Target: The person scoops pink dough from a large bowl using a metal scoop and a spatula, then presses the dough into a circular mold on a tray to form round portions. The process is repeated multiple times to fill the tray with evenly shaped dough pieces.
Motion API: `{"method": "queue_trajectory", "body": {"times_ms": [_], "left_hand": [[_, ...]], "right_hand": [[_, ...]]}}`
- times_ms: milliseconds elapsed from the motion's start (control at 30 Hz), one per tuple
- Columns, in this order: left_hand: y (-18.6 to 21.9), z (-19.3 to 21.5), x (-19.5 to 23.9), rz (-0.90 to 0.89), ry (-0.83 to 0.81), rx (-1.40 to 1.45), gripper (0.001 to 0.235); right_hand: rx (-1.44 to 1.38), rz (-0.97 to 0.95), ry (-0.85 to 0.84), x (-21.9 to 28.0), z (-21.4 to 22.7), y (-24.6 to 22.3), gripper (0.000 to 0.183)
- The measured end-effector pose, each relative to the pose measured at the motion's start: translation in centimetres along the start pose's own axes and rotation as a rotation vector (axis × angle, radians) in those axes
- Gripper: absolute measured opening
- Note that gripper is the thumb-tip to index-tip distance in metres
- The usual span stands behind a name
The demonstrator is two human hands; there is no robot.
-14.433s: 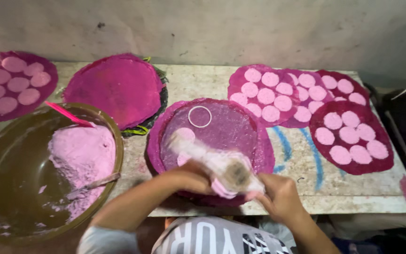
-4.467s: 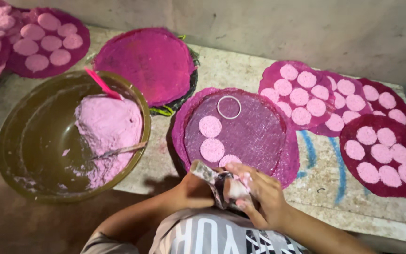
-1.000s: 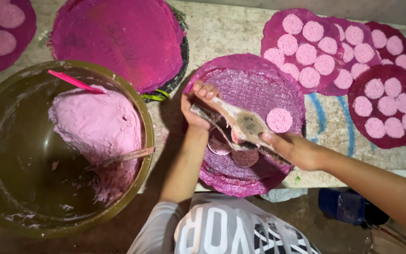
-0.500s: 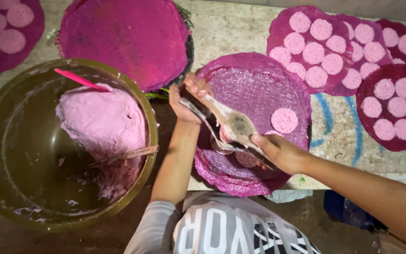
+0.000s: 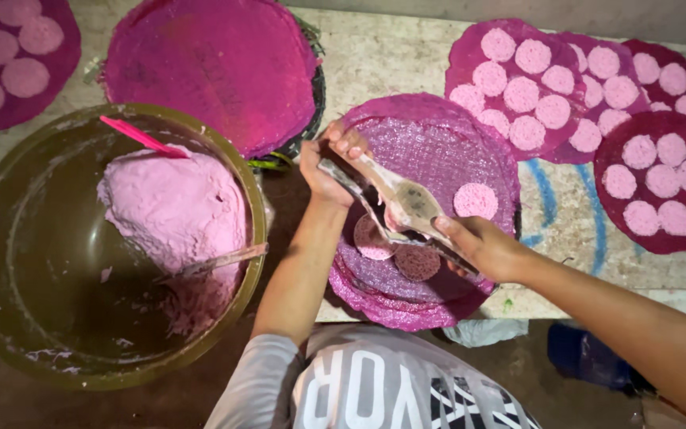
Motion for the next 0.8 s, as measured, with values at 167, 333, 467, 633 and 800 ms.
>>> {"method": "queue_trajectory", "body": {"times_ms": [167,333,467,633,800], "left_hand": [[0.0,-0.9,-0.4,-0.024,-0.037,-0.084,0.033],[3.9,-3.6,1.0,-0.048,0.07,-0.714,0.041],[2.0,-5.2,7.0,0.383,0.287,-1.606,0.062],[-1.2,-6.7,10.4,0.788,-0.049,-2.12,0.131],[-1.1,-7.1,9.4,0.882,-0.07,-2.169,0.125]], "right_hand": [[0.172,0.028,0.093,-1.4,-0.6,1.3,0.069],[-0.106,0.353,0.121,-2.1,-3.0,4.2,0.074],[-0.54,0.541,0.096,0.1,-3.0,7.6,0.091],[-0.754,0.658,0.176,2.3,-2.9,8.1,0.097],[-0.963,0.637,0.272,3.9,-3.2,8.2,0.098]]}}
Point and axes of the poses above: each hand's wrist, its own x-axis away from the middle knuckle, its own z-axis out of the back of the hand, y = z × x, the point moved 3 cm from there along -x, towards the middle knuckle, and after that the axes turned 3 degrees about x, right-handed, at the moved point
